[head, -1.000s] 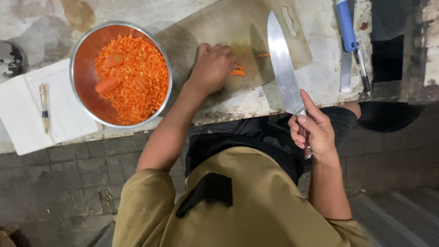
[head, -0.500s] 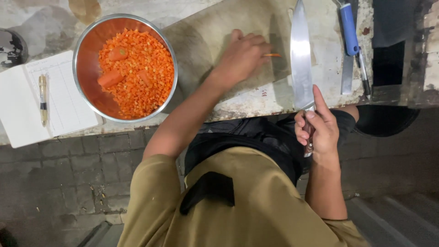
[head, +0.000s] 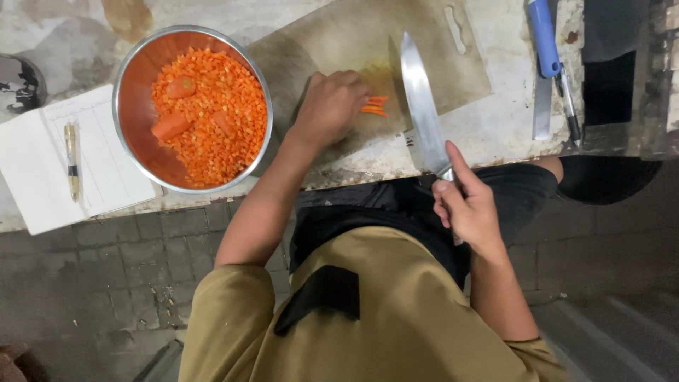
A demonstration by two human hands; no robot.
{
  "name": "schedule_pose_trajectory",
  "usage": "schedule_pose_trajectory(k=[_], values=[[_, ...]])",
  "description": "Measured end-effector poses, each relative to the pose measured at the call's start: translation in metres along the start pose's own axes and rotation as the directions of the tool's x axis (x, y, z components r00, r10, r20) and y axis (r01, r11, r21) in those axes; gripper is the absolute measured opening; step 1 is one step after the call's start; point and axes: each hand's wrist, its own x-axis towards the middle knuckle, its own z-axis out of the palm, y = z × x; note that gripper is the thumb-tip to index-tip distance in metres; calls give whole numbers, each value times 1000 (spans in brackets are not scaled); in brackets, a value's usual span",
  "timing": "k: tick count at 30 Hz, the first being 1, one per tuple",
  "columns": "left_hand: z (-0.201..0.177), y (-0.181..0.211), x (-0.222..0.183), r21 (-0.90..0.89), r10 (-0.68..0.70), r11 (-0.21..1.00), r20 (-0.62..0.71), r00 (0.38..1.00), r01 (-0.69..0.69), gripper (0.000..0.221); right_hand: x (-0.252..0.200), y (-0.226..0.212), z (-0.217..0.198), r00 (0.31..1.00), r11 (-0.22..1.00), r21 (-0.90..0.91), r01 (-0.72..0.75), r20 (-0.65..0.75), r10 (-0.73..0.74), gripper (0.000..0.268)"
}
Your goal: Dicing carrots into small pieces on a cutting board and collecting them in a metal bowl.
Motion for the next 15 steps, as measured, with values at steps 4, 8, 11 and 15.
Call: schedule_pose_trajectory(k=[4,8,11,15], values=[[12,-3,-11,91,43,995,-129,991,-31,26,8,23,4,985,984,-19,175,5,-175,58],[-4,6,-14,41,48,998,-177,983,-41,22,7,27,2,984,983,-31,180,5,-180,56],[-15,13,-12,-84,180,974,-276,944,-210,20,6,28,2,979,974,-99,202,12,-202,55],[6,9,-14,-97,262,945,-345,901,-312,16,2,32,4,971,949,-207,237,13,-240,54]])
